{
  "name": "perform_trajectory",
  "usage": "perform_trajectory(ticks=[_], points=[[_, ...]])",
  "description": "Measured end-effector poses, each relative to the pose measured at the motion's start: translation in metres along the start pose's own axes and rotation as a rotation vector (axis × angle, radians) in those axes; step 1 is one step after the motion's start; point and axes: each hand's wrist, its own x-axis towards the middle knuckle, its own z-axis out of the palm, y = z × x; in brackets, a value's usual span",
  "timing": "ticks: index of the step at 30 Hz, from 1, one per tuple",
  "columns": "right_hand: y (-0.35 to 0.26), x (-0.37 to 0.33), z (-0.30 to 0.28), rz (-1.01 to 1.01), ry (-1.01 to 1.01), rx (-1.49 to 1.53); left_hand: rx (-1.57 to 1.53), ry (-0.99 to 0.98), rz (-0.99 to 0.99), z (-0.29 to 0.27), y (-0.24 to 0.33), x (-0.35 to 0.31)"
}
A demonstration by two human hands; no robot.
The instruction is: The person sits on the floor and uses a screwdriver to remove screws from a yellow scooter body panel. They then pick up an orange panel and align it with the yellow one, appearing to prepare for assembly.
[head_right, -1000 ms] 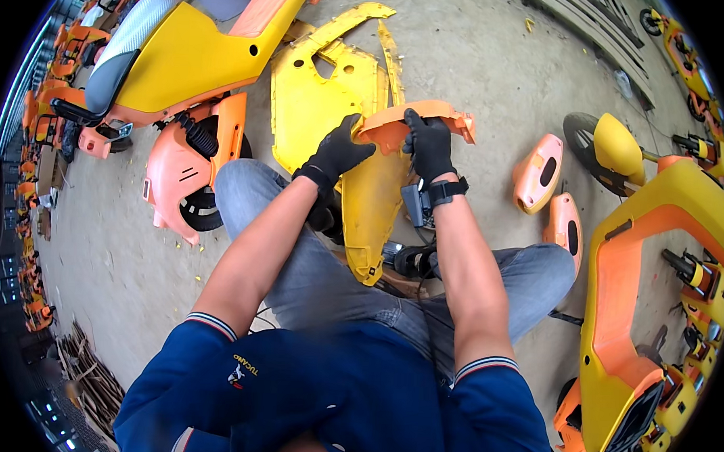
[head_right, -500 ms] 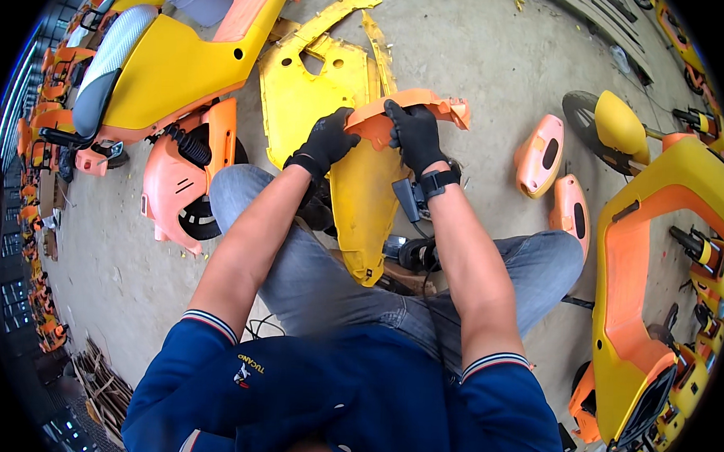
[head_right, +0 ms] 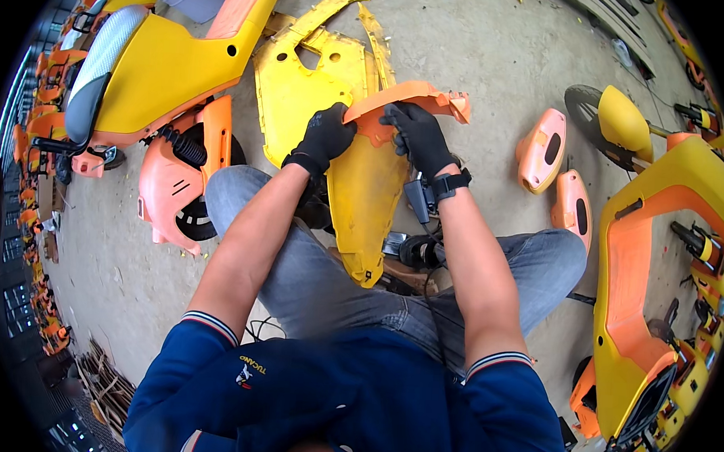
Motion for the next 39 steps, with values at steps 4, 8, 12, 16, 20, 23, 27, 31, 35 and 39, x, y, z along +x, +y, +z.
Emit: perform_trajectory(ticks=[4,8,12,16,20,23,27,31,35,39], points=[[0.078,-0.004,-0.041,-0.246,-0.061,-0.342,0.06,0.001,-0.009,0.004,0.0,0.009],[0.147,-0.013,-0.057,-0.225,-0.076,-0.334,-0.004,0.045,-0.001,0.004,0.002,0.01],[0.144,-0.033,-0.045,0.2,0.03,-0.149,-0.063,0.101,-0.037,-0.009,-0.003,0.009],[0.17,-0.044,-0.088,-0.067,-0.029,-0.687,-0.243,0.197,-0.086,-0.033,0.007,0.012],[0.11,-0.063,-0.068,0.527,0.124,0.082,-0.54,0.251,-0.183,-0.065,-0.01,0.01],[0.062,-0.076,-0.065,0.059,0.187,0.019,-0.651,0.328,-0.119,-0.079,-0.008,0.009],[-0.022,-0.094,-0.047,-0.102,0.135,0.042,-0.987,0.359,-0.103,-0.086,-0.011,0.006],[-0.053,-0.099,-0.051,-0.064,0.064,0.102,-1.045,0.357,-0.074,-0.08,-0.012,0.001],[-0.06,-0.101,-0.054,-0.025,0.026,0.26,-1.07,0.368,-0.048,-0.078,-0.009,0.001],[-0.057,-0.111,-0.057,-0.061,0.059,0.204,-0.904,0.312,-0.045,-0.082,-0.01,0.0]])
